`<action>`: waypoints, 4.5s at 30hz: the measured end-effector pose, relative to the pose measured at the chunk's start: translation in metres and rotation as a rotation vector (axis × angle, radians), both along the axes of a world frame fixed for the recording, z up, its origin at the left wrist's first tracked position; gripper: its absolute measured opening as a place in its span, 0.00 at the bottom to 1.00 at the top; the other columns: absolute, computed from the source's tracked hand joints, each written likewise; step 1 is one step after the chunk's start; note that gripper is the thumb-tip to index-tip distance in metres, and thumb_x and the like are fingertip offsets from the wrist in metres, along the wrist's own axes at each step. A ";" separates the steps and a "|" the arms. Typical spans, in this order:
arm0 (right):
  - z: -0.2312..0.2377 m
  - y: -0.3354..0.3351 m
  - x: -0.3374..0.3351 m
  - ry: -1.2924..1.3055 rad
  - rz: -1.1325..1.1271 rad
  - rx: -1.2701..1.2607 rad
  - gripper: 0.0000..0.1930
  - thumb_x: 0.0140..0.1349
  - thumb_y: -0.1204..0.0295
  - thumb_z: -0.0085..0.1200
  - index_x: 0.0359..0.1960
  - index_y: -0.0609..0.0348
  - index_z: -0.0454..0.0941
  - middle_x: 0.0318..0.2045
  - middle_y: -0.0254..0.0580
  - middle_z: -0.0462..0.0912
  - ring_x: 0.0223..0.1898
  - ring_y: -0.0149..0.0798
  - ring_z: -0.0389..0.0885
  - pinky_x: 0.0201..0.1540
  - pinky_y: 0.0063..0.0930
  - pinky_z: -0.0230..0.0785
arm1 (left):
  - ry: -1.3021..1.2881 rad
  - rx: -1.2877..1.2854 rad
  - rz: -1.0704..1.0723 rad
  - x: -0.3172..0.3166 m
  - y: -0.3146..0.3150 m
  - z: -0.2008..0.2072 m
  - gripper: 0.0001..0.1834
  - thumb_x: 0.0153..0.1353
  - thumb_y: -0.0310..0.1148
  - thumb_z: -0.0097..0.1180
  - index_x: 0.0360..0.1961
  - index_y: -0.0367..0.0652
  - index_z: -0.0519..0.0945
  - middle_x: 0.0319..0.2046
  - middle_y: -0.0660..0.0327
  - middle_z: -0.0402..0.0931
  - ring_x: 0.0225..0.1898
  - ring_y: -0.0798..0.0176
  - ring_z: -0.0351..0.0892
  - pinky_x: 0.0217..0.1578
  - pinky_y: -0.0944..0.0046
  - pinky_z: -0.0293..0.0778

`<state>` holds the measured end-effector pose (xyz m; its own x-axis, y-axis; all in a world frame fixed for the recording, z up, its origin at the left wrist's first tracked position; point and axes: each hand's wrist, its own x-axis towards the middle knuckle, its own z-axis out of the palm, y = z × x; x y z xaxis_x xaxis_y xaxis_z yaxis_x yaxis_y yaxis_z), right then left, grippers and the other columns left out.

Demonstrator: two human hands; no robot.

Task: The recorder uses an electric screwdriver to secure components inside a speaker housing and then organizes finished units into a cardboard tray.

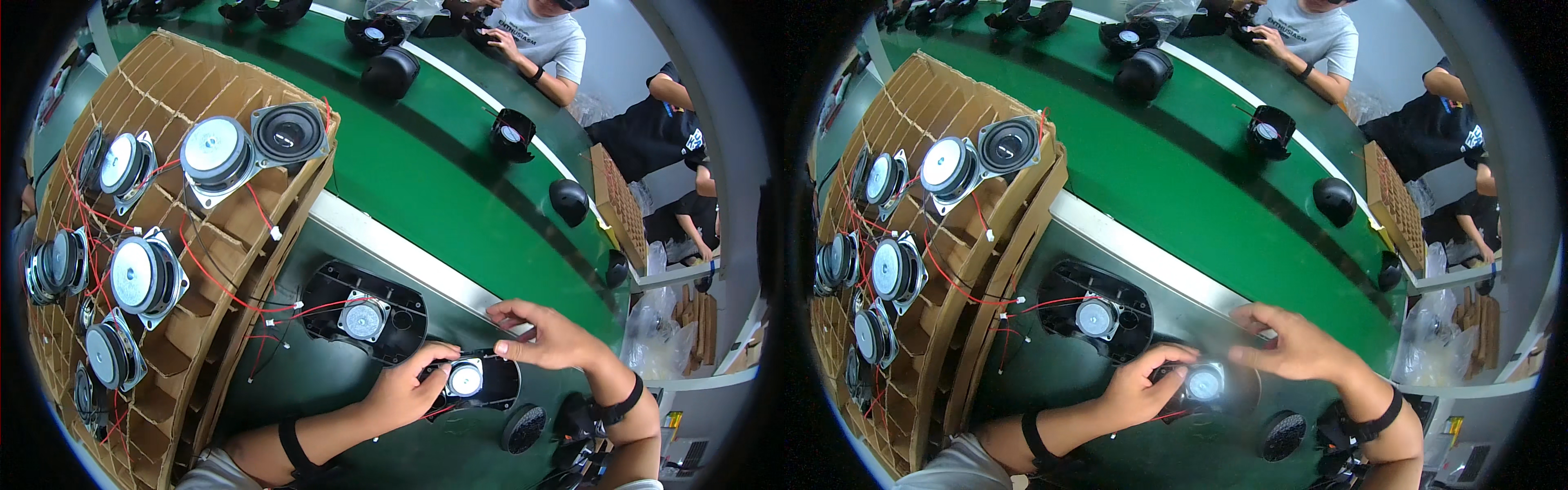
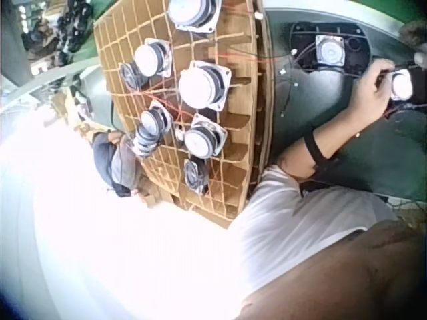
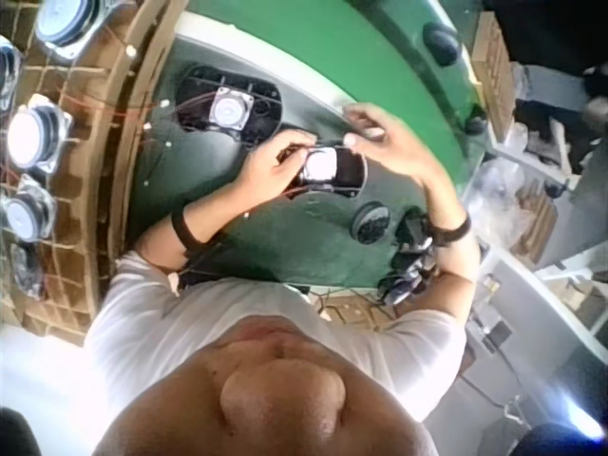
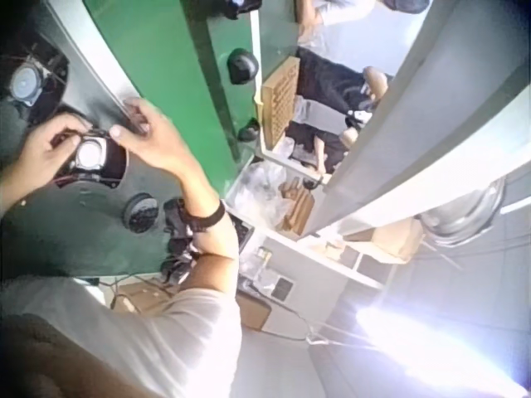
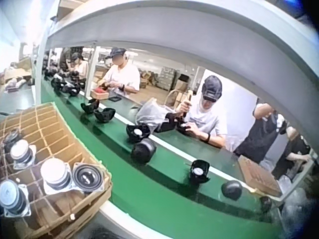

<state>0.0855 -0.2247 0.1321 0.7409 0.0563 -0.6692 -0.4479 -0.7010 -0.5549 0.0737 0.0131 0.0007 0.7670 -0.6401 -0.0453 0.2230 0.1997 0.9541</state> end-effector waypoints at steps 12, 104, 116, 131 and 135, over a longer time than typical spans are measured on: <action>0.024 -0.050 0.063 0.279 0.172 0.162 0.26 0.76 0.62 0.46 0.70 0.60 0.62 0.54 0.47 0.78 0.38 0.34 0.83 0.39 0.31 0.84 | 0.256 -0.199 0.077 -0.004 -0.004 -0.005 0.29 0.73 0.33 0.52 0.71 0.34 0.61 0.70 0.51 0.61 0.72 0.56 0.62 0.68 0.53 0.64; -0.239 0.083 -0.347 -0.232 -0.032 0.340 0.17 0.69 0.65 0.57 0.53 0.64 0.79 0.48 0.50 0.83 0.48 0.50 0.81 0.53 0.38 0.73 | -1.307 0.230 -0.068 -0.041 -0.020 0.028 0.10 0.53 0.23 0.61 0.38 0.38 0.82 0.37 0.53 0.80 0.38 0.49 0.79 0.41 0.54 0.75; -0.183 0.139 -0.423 -0.433 -0.109 0.239 0.21 0.70 0.60 0.55 0.55 0.65 0.79 0.45 0.46 0.87 0.45 0.50 0.85 0.52 0.37 0.75 | -1.380 1.036 0.435 0.024 0.056 0.053 0.48 0.38 0.45 0.80 0.62 0.44 0.71 0.70 0.45 0.56 0.72 0.37 0.52 0.67 0.37 0.56; -0.052 0.098 -0.385 -0.607 -0.162 0.296 0.15 0.66 0.71 0.59 0.52 0.65 0.79 0.45 0.49 0.84 0.46 0.43 0.81 0.49 0.32 0.73 | -1.481 1.112 -0.199 0.005 0.022 0.081 0.42 0.32 0.49 0.82 0.51 0.44 0.80 0.48 0.54 0.76 0.54 0.46 0.75 0.53 0.48 0.75; -0.072 0.086 -0.325 -0.969 -0.212 0.035 0.14 0.58 0.73 0.63 0.46 0.62 0.80 0.51 0.55 0.80 0.53 0.55 0.78 0.57 0.44 0.70 | -1.284 0.713 -0.343 -0.059 -0.005 0.063 0.43 0.37 0.43 0.81 0.56 0.40 0.78 0.48 0.51 0.72 0.54 0.45 0.73 0.54 0.50 0.74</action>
<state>-0.2396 -0.1385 0.0598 0.9640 -0.1326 0.2307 0.0960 -0.6352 -0.7664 0.0145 0.0079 0.0639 0.3480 -0.9253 0.1505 -0.8761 -0.2638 0.4036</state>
